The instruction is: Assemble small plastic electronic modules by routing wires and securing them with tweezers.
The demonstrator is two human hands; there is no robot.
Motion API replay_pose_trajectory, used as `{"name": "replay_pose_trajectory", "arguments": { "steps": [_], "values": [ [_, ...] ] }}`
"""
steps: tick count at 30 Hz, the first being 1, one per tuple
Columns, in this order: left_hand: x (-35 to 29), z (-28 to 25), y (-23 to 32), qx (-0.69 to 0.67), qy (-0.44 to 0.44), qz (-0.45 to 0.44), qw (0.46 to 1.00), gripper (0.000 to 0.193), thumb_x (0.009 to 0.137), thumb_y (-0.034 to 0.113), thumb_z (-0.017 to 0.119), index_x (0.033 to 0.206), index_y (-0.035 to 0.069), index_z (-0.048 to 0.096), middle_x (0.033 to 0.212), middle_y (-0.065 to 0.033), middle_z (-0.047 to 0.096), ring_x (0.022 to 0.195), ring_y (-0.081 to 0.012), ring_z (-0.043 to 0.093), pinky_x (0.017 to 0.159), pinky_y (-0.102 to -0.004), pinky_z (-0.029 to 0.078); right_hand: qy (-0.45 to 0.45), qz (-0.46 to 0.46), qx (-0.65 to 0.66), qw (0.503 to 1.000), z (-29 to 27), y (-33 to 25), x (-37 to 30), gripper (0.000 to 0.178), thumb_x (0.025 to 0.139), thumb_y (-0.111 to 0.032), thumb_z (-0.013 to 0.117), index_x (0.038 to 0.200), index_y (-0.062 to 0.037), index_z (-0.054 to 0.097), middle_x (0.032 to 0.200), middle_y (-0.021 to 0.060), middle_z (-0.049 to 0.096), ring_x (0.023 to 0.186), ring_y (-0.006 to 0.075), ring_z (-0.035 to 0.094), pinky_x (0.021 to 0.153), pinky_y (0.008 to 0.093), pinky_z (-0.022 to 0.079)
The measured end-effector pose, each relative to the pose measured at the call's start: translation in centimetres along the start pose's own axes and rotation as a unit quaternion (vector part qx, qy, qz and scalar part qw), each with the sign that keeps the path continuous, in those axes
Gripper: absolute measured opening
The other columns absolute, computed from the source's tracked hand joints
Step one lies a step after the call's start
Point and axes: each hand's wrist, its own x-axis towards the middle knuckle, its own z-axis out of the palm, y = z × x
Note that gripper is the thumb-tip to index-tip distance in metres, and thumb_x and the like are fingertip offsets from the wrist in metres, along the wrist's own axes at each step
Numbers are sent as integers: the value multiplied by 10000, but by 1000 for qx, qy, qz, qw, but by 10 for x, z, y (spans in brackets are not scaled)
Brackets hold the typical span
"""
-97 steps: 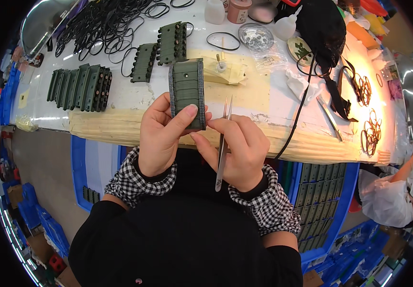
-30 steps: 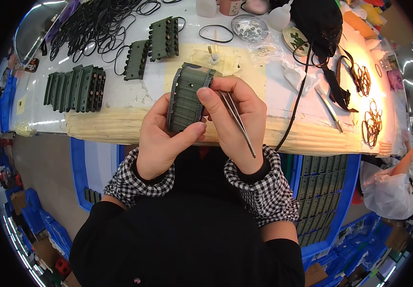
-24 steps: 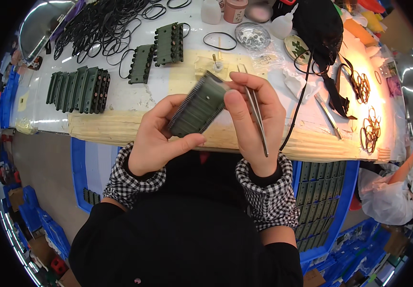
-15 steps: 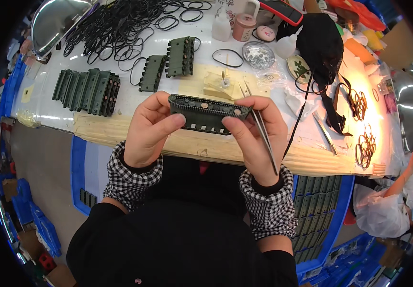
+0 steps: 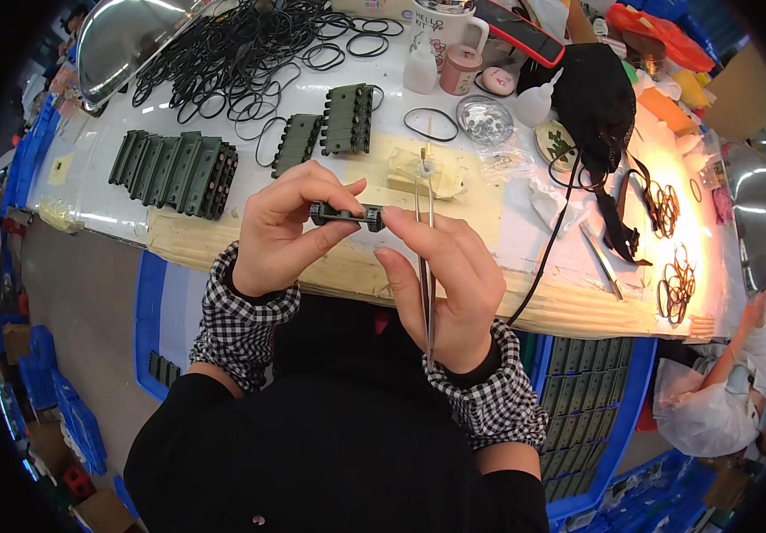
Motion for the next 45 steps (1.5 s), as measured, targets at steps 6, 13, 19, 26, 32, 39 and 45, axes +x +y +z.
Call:
{"name": "replay_pose_trajectory", "arguments": {
  "steps": [6,13,19,26,32,39,45],
  "values": [
    [-3,6,5,47,2,5,999,210,755,-69,676,952,0,652,893,-73,608,828,-157,576,782,-282,485,19,-21,-38,999,3,0,-7,310,734,4,733,1036,-4,665,872,141,662,744,231,643,654,284,505],
    [-2,10,11,50,-46,18,998,217,733,-71,691,931,9,656,900,-72,615,812,-135,570,717,-251,460,14,46,19,999,4,-7,-3,294,723,-5,747,1000,12,653,836,133,655,732,236,639,665,294,501],
    [-12,36,2,-59,122,20,991,328,756,-68,696,1067,-35,599,1048,-112,591,963,-177,624,876,-293,528,22,66,44,997,4,0,-4,202,728,7,736,898,6,628,812,118,646,725,231,632,658,291,491],
    [-28,49,4,-59,213,1,975,294,763,-90,688,1050,-44,640,1007,-141,626,924,-183,631,799,-262,530,14,61,58,996,5,0,-1,186,727,22,724,882,7,622,791,114,641,700,227,623,639,281,481],
    [-30,51,3,43,211,48,975,291,765,-78,693,1049,-39,647,959,-139,651,874,-199,647,754,-270,519,-23,52,71,996,-4,4,2,175,724,23,724,870,8,629,783,115,643,689,228,623,630,281,481],
    [-37,42,-3,-33,151,29,988,307,851,22,644,1148,-25,582,1086,-139,608,961,-198,625,802,-283,511,-24,16,29,999,-1,6,-1,194,704,10,744,862,-5,633,782,111,640,670,242,618,600,282,476],
    [-42,7,9,-354,8,-330,875,479,1017,322,332,1360,-12,360,1229,-113,535,1120,-162,529,921,-305,458,-148,-266,-146,941,3,-5,-1,212,695,-65,657,906,-64,638,910,74,649,896,210,637,785,322,542]
  ]
}}
